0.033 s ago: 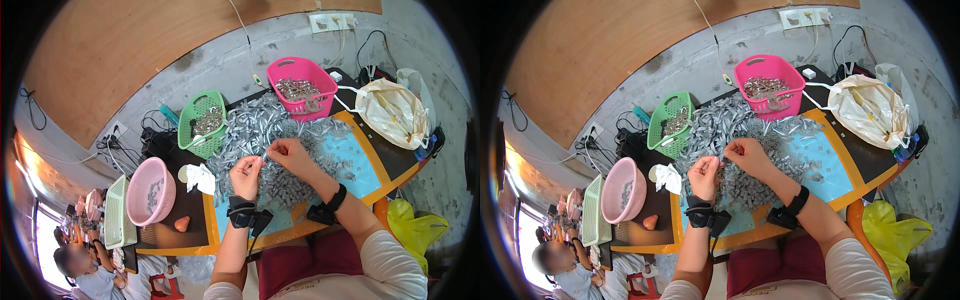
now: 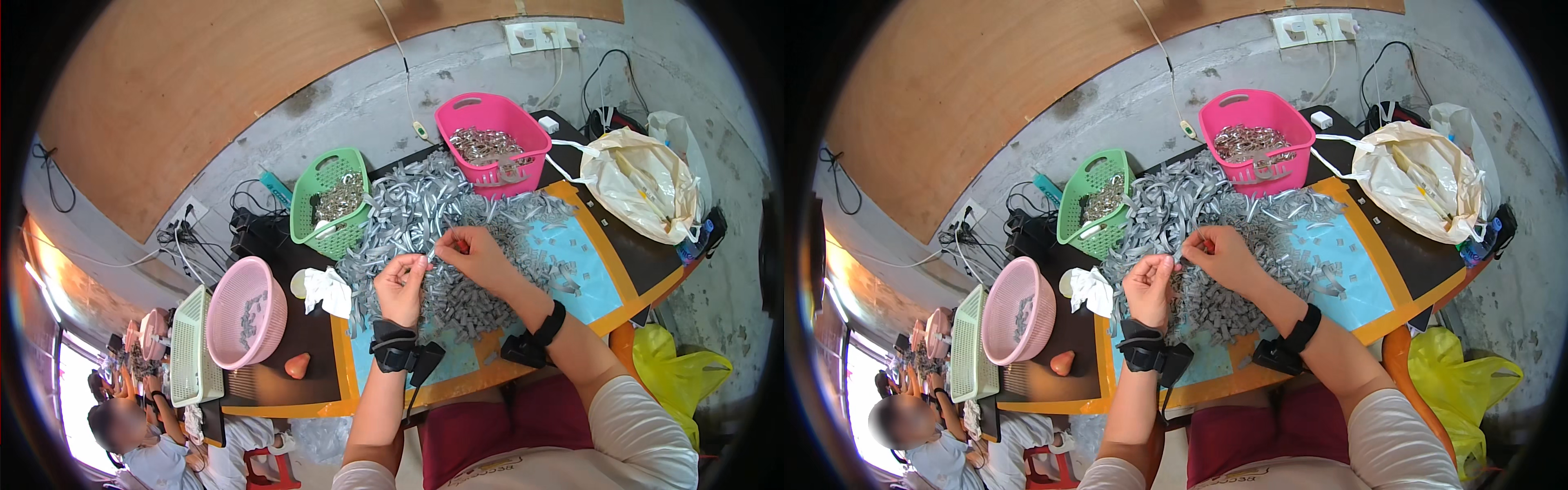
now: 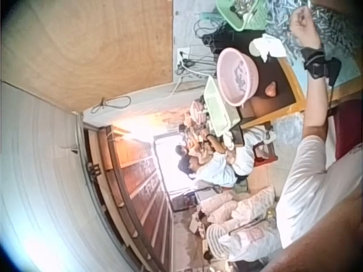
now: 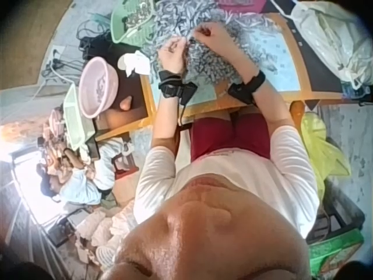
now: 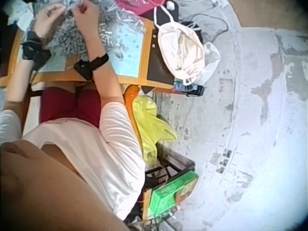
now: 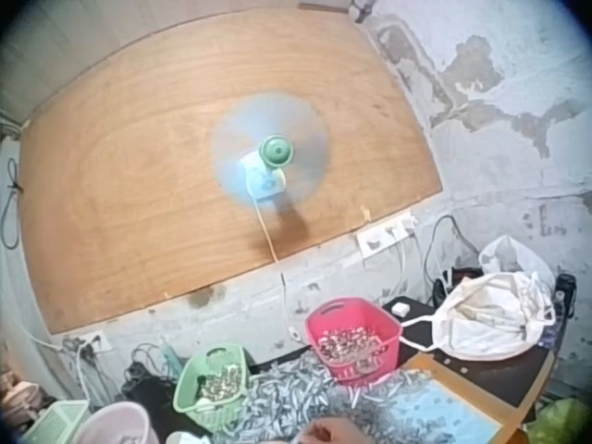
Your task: The worker is manually assembling small metal eyelets or components onto gray shoe parts.
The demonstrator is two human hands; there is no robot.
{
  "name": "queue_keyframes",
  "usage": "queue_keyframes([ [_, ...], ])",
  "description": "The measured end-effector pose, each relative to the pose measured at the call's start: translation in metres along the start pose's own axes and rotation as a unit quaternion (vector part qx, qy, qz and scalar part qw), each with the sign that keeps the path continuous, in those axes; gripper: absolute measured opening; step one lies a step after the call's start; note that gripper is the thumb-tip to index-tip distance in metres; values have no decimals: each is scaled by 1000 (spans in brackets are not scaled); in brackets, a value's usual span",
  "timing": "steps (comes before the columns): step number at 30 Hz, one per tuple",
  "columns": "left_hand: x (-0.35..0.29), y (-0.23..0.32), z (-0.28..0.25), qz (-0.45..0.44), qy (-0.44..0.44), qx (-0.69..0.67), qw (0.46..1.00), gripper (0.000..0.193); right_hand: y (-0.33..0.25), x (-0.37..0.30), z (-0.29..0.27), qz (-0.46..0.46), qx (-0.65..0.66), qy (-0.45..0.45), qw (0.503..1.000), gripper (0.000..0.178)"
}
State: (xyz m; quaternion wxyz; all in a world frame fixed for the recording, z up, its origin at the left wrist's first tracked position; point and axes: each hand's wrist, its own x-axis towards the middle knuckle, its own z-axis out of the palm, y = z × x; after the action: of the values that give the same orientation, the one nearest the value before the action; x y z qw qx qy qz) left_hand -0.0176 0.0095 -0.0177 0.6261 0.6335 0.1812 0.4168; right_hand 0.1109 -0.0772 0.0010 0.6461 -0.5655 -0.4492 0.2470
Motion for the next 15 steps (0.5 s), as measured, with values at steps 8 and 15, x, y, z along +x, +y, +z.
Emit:
queue_keyframes([
  [8,0,1,0,-23,-15,-6,1000,10,-10,-2,-3,25,21,-23,999,14],
  [15,0,4,0,-48,-25,-53,997,9,-11,-3,-3,61,81,-26,995,14],
])
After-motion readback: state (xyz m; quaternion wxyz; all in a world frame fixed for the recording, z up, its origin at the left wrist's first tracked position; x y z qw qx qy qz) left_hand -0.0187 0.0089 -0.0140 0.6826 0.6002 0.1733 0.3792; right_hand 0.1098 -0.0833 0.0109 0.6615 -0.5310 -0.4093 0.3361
